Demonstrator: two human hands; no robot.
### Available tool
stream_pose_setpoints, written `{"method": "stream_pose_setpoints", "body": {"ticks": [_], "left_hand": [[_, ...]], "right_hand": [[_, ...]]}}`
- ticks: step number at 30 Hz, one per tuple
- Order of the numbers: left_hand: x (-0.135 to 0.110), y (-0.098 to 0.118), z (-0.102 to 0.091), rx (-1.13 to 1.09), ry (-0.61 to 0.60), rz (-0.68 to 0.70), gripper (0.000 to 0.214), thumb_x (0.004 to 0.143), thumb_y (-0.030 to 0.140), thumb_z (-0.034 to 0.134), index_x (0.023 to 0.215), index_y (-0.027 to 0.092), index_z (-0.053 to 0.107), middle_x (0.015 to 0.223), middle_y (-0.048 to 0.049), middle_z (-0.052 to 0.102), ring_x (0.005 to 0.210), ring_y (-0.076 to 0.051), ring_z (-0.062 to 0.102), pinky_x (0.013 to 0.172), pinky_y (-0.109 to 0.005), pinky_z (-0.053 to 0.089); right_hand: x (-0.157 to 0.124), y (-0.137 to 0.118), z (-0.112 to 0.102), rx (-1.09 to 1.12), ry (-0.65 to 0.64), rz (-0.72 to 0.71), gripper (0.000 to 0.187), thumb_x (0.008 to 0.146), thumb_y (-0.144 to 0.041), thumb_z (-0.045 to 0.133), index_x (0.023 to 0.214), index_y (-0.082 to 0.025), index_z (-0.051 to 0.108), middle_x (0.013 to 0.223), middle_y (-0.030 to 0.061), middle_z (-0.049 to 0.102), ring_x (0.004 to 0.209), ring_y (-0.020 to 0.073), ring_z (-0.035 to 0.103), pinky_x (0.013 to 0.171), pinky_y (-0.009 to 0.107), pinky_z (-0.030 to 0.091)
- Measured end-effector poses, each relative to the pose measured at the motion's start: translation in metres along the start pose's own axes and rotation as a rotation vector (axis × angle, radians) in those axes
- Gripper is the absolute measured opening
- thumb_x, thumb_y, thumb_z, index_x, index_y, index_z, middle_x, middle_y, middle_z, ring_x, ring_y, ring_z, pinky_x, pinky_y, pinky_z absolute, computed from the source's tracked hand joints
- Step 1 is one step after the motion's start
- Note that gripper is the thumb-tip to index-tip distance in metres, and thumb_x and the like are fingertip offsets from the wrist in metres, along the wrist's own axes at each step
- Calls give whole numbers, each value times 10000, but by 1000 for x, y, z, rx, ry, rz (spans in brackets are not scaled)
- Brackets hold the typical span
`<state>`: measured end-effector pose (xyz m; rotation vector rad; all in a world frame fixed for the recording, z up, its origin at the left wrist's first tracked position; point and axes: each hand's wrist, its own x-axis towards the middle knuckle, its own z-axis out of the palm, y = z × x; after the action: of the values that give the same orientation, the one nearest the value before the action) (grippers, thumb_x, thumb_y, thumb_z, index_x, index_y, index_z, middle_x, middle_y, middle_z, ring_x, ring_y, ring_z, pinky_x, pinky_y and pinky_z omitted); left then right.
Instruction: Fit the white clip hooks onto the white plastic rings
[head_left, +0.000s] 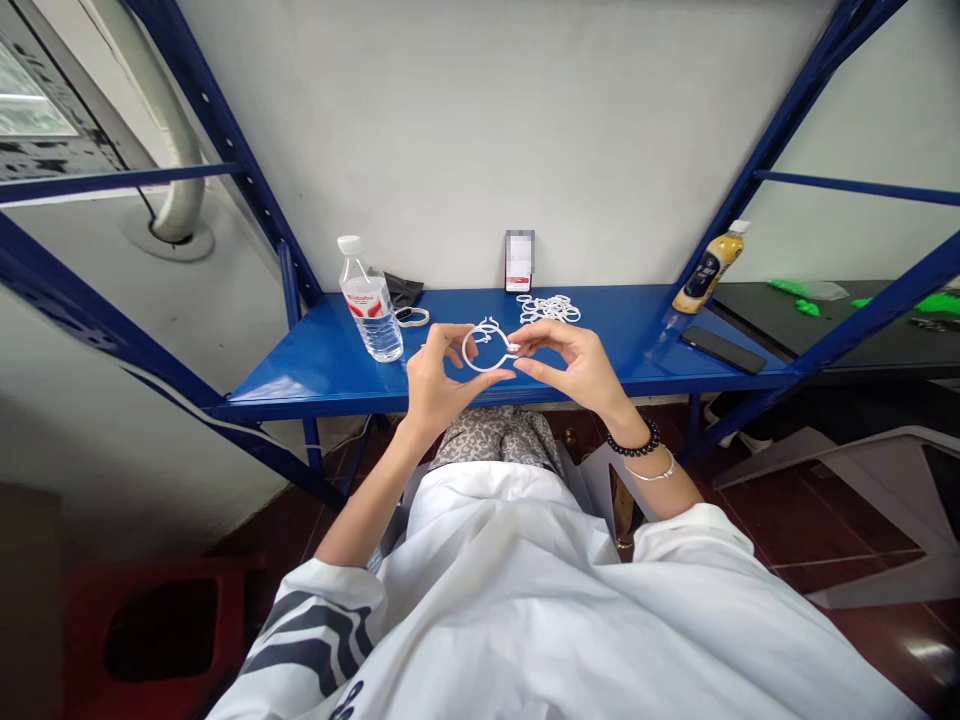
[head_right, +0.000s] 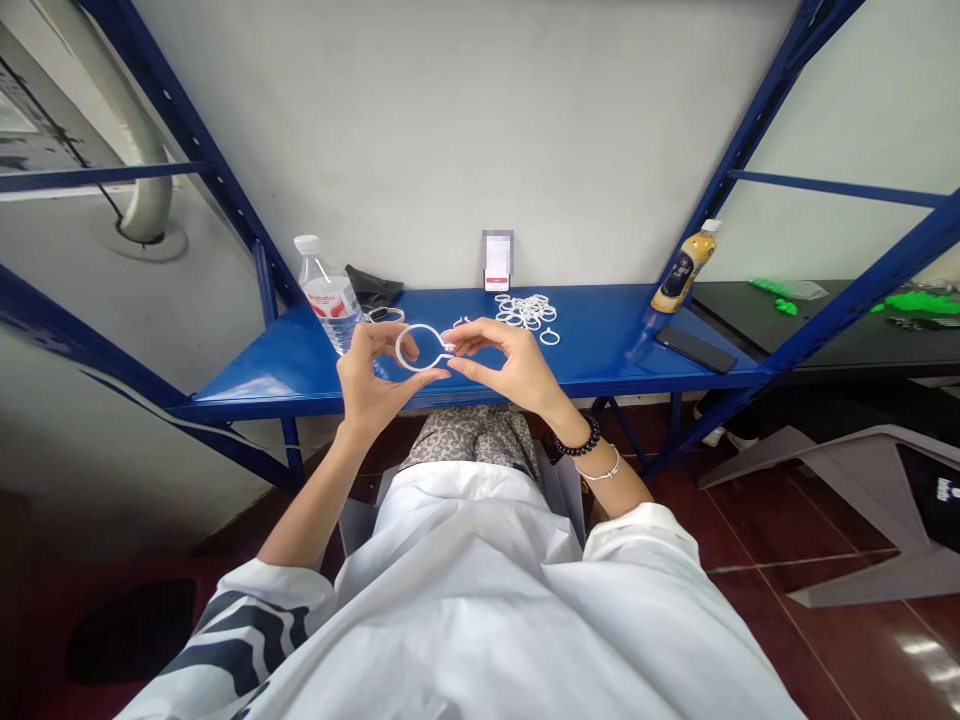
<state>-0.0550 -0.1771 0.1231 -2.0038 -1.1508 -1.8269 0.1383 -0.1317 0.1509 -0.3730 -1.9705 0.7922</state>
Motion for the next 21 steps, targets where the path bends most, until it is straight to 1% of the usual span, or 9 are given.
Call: {"method": "stream_pose_setpoints", "body": {"ticks": [4, 8, 12, 14, 16, 21], "left_hand": [[-2, -1, 4, 47, 32, 41, 563, 671, 520, 810, 1044, 206, 527, 742, 43, 627, 620, -95, 624, 564, -190, 506], [-1, 1, 5, 25, 8, 39, 596, 690, 517, 795, 1120, 219, 509, 771, 42, 638, 644, -92, 632, 550, -174, 500], [0, 2, 3, 28, -52, 72, 610, 738, 490, 767, 1222, 222, 509, 836, 15, 662, 698, -99, 642, 581, -177, 504], [0, 1, 3, 38, -81, 85, 588, 763, 485, 746, 1238, 225, 517, 860, 3, 669, 710, -103, 644, 589, -182, 502], [0, 2, 3, 32, -102, 89, 564, 769, 486, 740, 1221, 222, 530, 865, 0, 669, 714, -107, 646, 592, -187, 499], [-1, 3, 3, 25, -119, 58, 555, 728, 532, 756, 1117, 204, 536, 830, 15, 659, 681, -109, 641, 601, -204, 501]], "right_hand": [[0, 2, 3, -202, 65, -166, 132, 866, -298, 686, 984, -241, 707, 960, 18, 737, 815, 146, 684, 790, 308, 590], [1, 2, 4, -336, 140, -248, 100, 898, -281, 645, 967, -250, 711, 938, 15, 749, 820, 155, 693, 753, 306, 586], [2, 1, 3, -370, 171, -285, 97, 904, -258, 635, 957, -251, 716, 931, 13, 757, 830, 155, 701, 766, 308, 585], [2, 1, 2, -374, 170, -300, 98, 906, -244, 634, 952, -251, 719, 931, 13, 760, 842, 160, 707, 785, 317, 586], [2, 2, 2, -375, 173, -318, 102, 907, -233, 631, 949, -251, 722, 929, 14, 763, 852, 166, 713, 797, 324, 587], [2, 4, 3, -365, 174, -358, 113, 905, -205, 631, 948, -252, 724, 930, 13, 767, 863, 169, 720, 794, 321, 591]]}}
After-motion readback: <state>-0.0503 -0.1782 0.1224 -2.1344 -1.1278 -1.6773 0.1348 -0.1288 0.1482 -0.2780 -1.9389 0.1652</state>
